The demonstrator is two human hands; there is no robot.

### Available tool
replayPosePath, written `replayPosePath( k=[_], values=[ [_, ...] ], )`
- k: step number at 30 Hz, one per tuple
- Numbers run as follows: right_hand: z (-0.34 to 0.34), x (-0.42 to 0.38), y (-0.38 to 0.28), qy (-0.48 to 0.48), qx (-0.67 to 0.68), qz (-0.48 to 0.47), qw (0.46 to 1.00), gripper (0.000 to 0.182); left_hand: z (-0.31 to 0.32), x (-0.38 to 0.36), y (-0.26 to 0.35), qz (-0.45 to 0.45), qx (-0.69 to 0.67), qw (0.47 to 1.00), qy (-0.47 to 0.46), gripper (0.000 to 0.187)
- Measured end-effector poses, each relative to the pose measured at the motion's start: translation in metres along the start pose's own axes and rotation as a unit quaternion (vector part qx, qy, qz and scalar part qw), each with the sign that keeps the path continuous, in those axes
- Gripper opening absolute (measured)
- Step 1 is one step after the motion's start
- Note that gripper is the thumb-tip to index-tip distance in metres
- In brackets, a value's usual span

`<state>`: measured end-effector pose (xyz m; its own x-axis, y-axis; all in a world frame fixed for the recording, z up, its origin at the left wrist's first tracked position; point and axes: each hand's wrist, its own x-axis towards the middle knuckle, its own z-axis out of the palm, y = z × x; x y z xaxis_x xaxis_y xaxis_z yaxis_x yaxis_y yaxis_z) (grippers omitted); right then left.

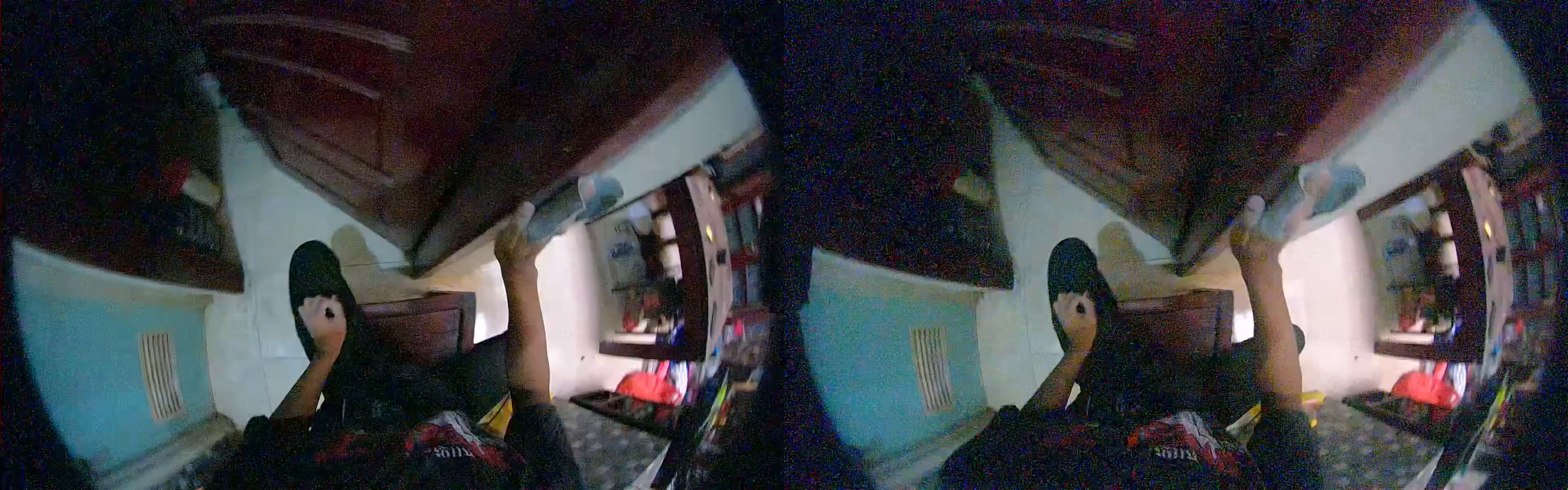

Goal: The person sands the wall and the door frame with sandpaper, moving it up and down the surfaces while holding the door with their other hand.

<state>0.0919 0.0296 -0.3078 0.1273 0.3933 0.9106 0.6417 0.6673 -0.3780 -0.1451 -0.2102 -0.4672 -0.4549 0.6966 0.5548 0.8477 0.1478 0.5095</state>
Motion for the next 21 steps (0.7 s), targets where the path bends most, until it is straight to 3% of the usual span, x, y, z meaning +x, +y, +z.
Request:
replayPosePath(
  k=[2, 3, 4, 5, 7, 10, 14, 15, 17, 18, 21],
  values=[
    [-0.001, -0.014, 0.000, -0.012, 0.002, -0.021, 1.000, 0.060, 0.000, 0.009, 0.009, -0.006, 0.004, 1.000, -0.004, 0.020],
    [-0.006, -0.021, -0.002, -0.052, -0.032, -0.017, 0.998, 0.058, 0.005, 0.003, 0.007, 0.010, 0.038, 0.999, 0.032, 0.020],
    [-0.014, -0.031, 0.002, -0.090, -0.066, -0.018, 0.994, 0.056, 0.009, 0.000, 0.003, -0.008, 0.014, 1.000, 0.005, 0.021],
    [-0.024, -0.054, 0.038, -0.182, 0.002, -0.064, 0.981, 0.049, 0.004, 0.002, 0.006, -0.049, -0.004, 0.998, -0.032, 0.019],
    [-0.021, -0.058, 0.025, -0.116, -0.098, -0.136, 0.979, 0.042, 0.012, -0.001, 0.001, -0.066, -0.009, 0.997, -0.035, 0.017],
    [-0.020, -0.045, 0.009, -0.030, -0.071, -0.132, 0.988, 0.041, 0.009, 0.004, 0.005, -0.086, 0.002, 0.996, -0.037, 0.016],
    [-0.029, -0.011, -0.001, -0.083, -0.032, -0.104, 0.991, 0.047, 0.015, -0.006, 0.000, -0.054, 0.022, 0.998, 0.001, 0.016],
    [-0.028, 0.001, -0.009, -0.086, -0.011, -0.046, 0.995, 0.049, 0.015, -0.006, 0.001, -0.041, 0.032, 0.999, 0.004, 0.015],
    [-0.033, 0.032, -0.020, -0.067, -0.056, -0.145, 0.986, 0.048, 0.020, -0.009, -0.003, -0.047, 0.001, 0.999, 0.005, 0.015],
    [-0.033, 0.046, -0.025, -0.043, -0.014, -0.103, 0.994, 0.044, 0.024, -0.012, -0.007, -0.046, 0.004, 0.999, 0.004, 0.016],
    [-0.034, 0.097, -0.037, 0.042, 0.001, -0.186, 0.982, 0.037, 0.027, -0.009, -0.010, -0.035, 0.014, 0.999, 0.001, 0.018]
  ],
)
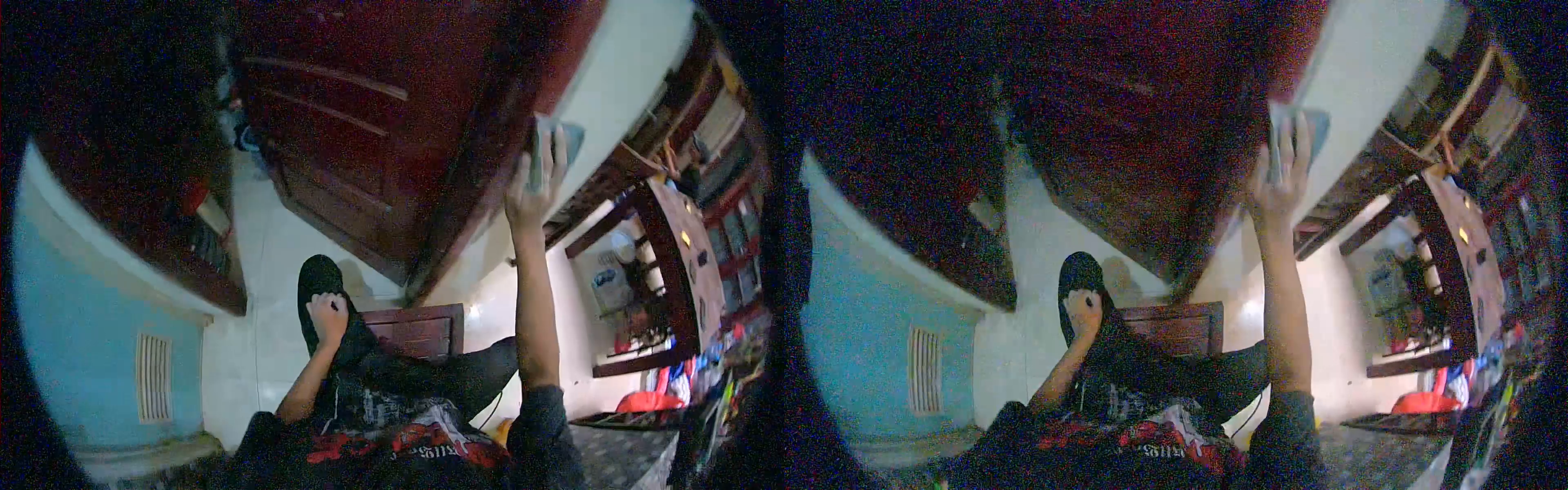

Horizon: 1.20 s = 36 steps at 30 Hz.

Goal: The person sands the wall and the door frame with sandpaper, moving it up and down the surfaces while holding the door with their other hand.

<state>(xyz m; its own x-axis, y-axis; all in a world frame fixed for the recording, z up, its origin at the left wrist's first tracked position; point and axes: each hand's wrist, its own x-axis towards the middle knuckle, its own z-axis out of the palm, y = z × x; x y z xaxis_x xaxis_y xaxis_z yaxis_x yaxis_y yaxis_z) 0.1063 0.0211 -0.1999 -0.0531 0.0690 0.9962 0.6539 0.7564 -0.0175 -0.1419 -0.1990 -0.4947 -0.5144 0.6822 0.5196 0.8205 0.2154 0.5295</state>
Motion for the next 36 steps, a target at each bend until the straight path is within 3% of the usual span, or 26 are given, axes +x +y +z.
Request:
replayPosePath(
  k=[6, 8, 9, 12, 14, 16, 19, 23, 30, 33, 36],
  values=[
    [0.005, 0.078, 0.009, 0.042, -0.015, -0.011, 0.999, 0.039, -0.009, 0.003, 0.004, 0.000, 0.003, 1.000, 0.019, 0.017],
    [0.010, 0.077, 0.002, 0.077, 0.040, 0.041, 0.995, 0.040, -0.006, 0.005, 0.000, -0.023, 0.026, 0.999, -0.015, 0.016],
    [0.009, 0.065, 0.000, 0.019, 0.038, 0.073, 0.996, 0.043, -0.002, 0.006, -0.004, -0.018, 0.008, 0.999, -0.025, 0.017],
    [0.012, 0.009, 0.000, -0.002, -0.080, 0.031, 0.996, 0.043, -0.001, 0.004, 0.000, 0.001, 0.048, 0.998, 0.031, 0.017],
    [0.013, -0.044, -0.004, -0.029, -0.009, 0.083, 0.996, 0.042, -0.001, 0.005, -0.001, 0.006, 0.053, 0.998, 0.029, 0.017],
    [0.012, -0.097, -0.005, -0.061, -0.024, 0.080, 0.995, 0.040, -0.007, 0.005, 0.004, -0.018, 0.027, 0.999, 0.003, 0.018],
    [0.003, -0.121, -0.015, -0.105, 0.003, 0.103, 0.989, 0.038, -0.006, 0.006, 0.003, -0.049, 0.045, 0.997, -0.044, 0.017],
    [0.011, -0.092, -0.006, -0.087, -0.038, 0.069, 0.993, 0.036, -0.002, 0.007, 0.003, -0.029, 0.034, 0.998, -0.032, 0.018],
    [0.011, 0.098, 0.002, 0.039, -0.043, -0.005, 0.998, 0.039, -0.007, 0.010, 0.003, -0.034, 0.058, 0.995, -0.078, 0.022],
    [0.007, 0.091, 0.005, 0.023, -0.060, -0.007, 0.998, 0.039, -0.008, 0.007, -0.001, -0.042, 0.061, 0.994, -0.085, 0.022],
    [0.009, 0.031, 0.007, -0.006, -0.037, 0.017, 0.999, 0.041, -0.006, 0.008, -0.001, -0.039, 0.058, 0.996, -0.059, 0.021]
  ],
)
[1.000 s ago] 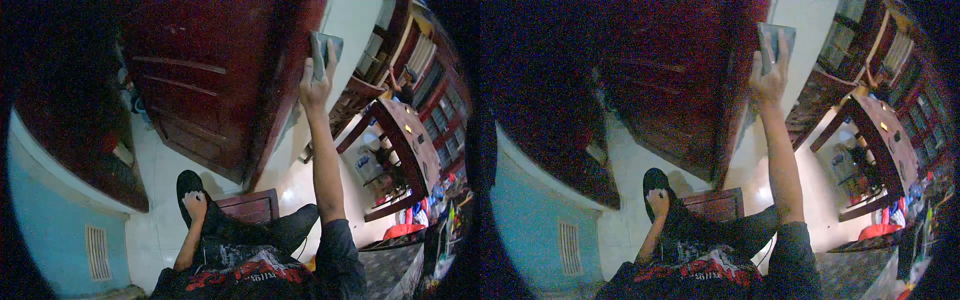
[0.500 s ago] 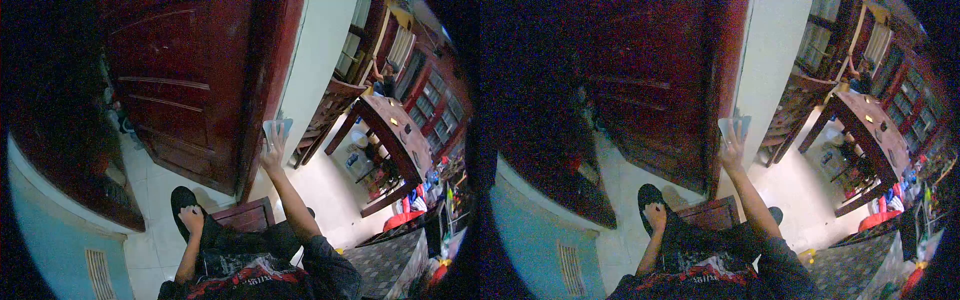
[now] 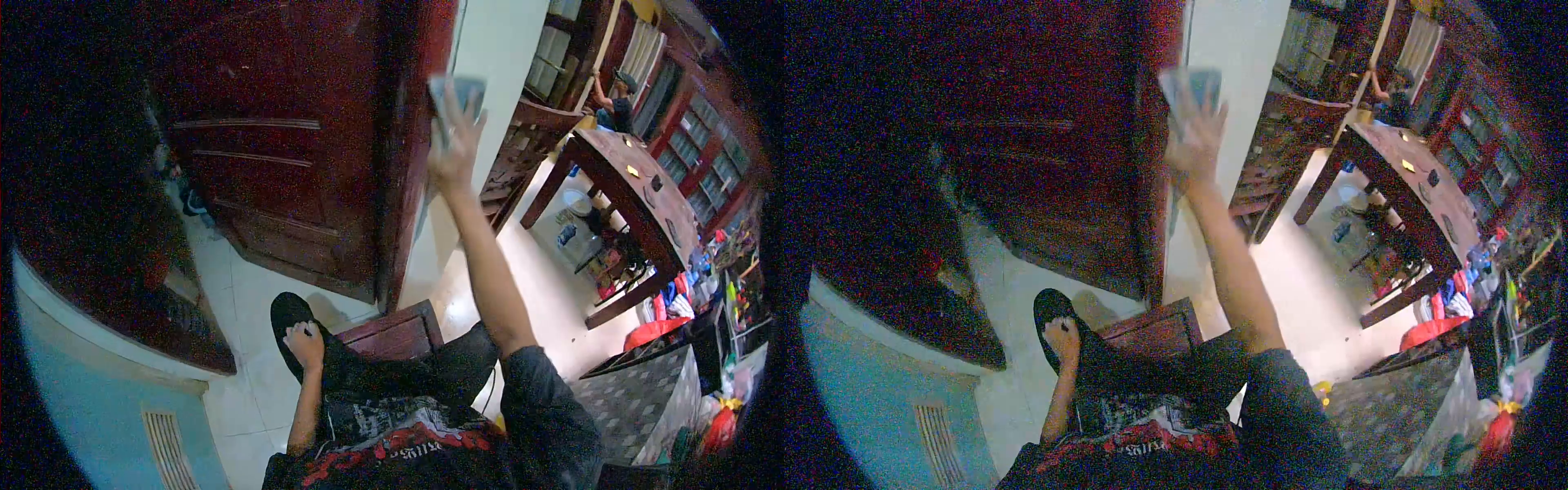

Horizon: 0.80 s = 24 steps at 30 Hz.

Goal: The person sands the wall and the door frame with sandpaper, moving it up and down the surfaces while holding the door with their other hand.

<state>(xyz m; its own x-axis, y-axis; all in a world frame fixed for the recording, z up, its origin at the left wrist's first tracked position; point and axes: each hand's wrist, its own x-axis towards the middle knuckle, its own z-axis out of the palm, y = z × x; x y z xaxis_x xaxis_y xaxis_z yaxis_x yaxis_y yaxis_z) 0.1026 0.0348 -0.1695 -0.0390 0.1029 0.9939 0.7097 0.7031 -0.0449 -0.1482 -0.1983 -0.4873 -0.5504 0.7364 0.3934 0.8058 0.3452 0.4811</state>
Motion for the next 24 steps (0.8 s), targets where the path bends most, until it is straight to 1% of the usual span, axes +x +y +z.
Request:
replayPosePath(
  k=[2, 4, 5, 7, 8, 9, 10, 12, 14, 15, 18, 19, 21, 24],
  values=[
    [-0.004, -0.057, -0.008, -0.039, 0.017, 0.041, 0.998, 0.043, -0.001, 0.000, 0.000, 0.000, -0.006, 1.000, 0.009, 0.021],
    [-0.008, -0.111, -0.009, -0.095, 0.001, 0.053, 0.994, 0.045, -0.003, -0.003, 0.000, 0.017, -0.015, 1.000, 0.013, 0.020],
    [-0.011, -0.117, -0.012, -0.092, -0.001, 0.050, 0.994, 0.045, -0.001, -0.005, -0.002, 0.019, -0.018, 1.000, 0.015, 0.020],
    [-0.009, -0.119, -0.011, -0.106, -0.013, 0.020, 0.994, 0.044, 0.005, -0.002, 0.001, 0.033, -0.005, 0.997, 0.065, 0.018],
    [-0.007, -0.122, -0.011, -0.106, -0.015, 0.019, 0.994, 0.044, 0.004, -0.002, 0.001, 0.034, -0.007, 0.997, 0.065, 0.018],
    [-0.004, -0.123, -0.009, -0.106, -0.018, 0.017, 0.994, 0.042, 0.004, -0.001, 0.000, 0.024, -0.002, 0.999, 0.044, 0.018],
    [-0.001, -0.119, -0.006, -0.104, -0.020, 0.013, 0.994, 0.041, 0.004, 0.001, 0.003, 0.014, 0.003, 1.000, 0.027, 0.018],
    [0.005, -0.113, 0.003, -0.097, -0.031, -0.012, 0.995, 0.038, 0.011, 0.001, -0.001, 0.026, -0.012, 0.999, 0.036, 0.018],
    [0.009, -0.074, -0.001, -0.041, -0.029, -0.001, 0.999, 0.034, 0.013, -0.001, 0.000, 0.051, 0.021, 0.995, 0.086, 0.019],
    [0.008, -0.047, -0.006, -0.024, -0.027, 0.002, 0.999, 0.034, 0.006, 0.002, 0.001, 0.032, 0.018, 0.999, 0.015, 0.020],
    [0.005, 0.021, -0.009, 0.004, -0.035, -0.007, 0.999, 0.035, -0.004, 0.001, 0.006, 0.021, -0.007, 1.000, 0.011, 0.020],
    [0.003, 0.030, -0.009, 0.003, -0.034, -0.004, 0.999, 0.035, -0.001, 0.001, 0.003, 0.006, 0.003, 1.000, -0.013, 0.020],
    [0.001, 0.040, -0.010, 0.014, -0.024, -0.020, 0.999, 0.037, 0.004, 0.000, -0.003, -0.002, 0.005, 1.000, -0.007, 0.020],
    [-0.005, 0.007, -0.012, 0.001, 0.012, -0.011, 1.000, 0.034, -0.001, 0.000, 0.000, -0.009, -0.001, 1.000, -0.004, 0.021]
  ],
)
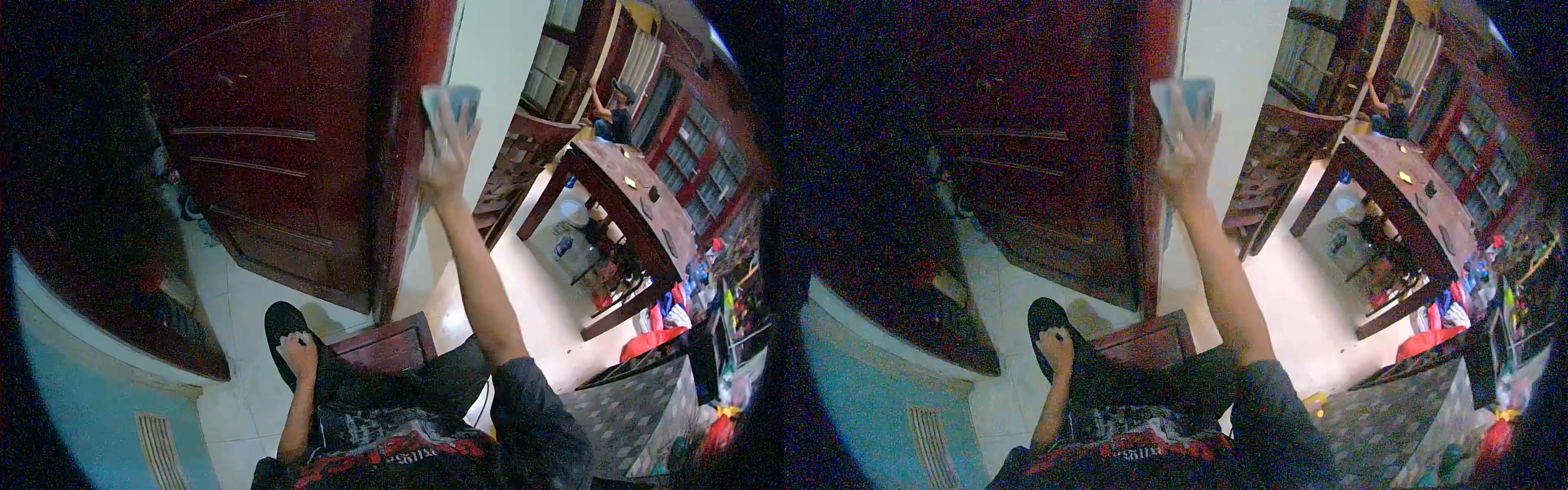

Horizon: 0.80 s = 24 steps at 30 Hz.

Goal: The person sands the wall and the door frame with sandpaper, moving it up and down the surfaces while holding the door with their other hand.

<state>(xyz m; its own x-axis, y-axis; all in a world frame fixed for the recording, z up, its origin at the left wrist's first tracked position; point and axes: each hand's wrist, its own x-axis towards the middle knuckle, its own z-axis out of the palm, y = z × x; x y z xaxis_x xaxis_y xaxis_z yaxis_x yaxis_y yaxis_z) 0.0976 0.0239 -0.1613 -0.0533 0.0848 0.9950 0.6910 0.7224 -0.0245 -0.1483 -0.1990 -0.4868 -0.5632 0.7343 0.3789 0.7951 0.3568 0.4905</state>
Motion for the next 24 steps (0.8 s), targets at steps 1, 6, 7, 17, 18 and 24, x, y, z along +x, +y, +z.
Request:
replayPosePath(
  k=[1, 6, 7, 17, 18, 24],
  values=[
    [0.004, -0.025, 0.003, -0.010, -0.005, 0.017, 1.000, 0.033, -0.002, 0.002, 0.002, 0.003, -0.004, 1.000, -0.003, 0.021],
    [-0.006, -0.160, -0.009, -0.124, 0.022, 0.094, 0.988, 0.034, 0.004, -0.002, -0.004, 0.009, 0.006, 1.000, 0.007, 0.021],
    [-0.005, -0.160, -0.010, -0.119, 0.023, 0.090, 0.988, 0.034, 0.004, 0.000, -0.001, 0.014, 0.002, 0.999, 0.037, 0.021],
    [0.006, 0.060, 0.012, 0.007, -0.061, -0.017, 0.998, 0.039, 0.004, 0.002, -0.001, 0.029, -0.009, 0.999, 0.020, 0.021],
    [0.004, 0.073, 0.010, 0.027, -0.056, -0.021, 0.998, 0.040, 0.001, -0.001, -0.002, 0.029, -0.004, 0.999, 0.013, 0.021],
    [0.009, 0.017, 0.013, -0.011, -0.054, 0.028, 0.998, 0.043, 0.001, 0.004, -0.001, 0.005, 0.000, 1.000, -0.008, 0.020]
  ],
)
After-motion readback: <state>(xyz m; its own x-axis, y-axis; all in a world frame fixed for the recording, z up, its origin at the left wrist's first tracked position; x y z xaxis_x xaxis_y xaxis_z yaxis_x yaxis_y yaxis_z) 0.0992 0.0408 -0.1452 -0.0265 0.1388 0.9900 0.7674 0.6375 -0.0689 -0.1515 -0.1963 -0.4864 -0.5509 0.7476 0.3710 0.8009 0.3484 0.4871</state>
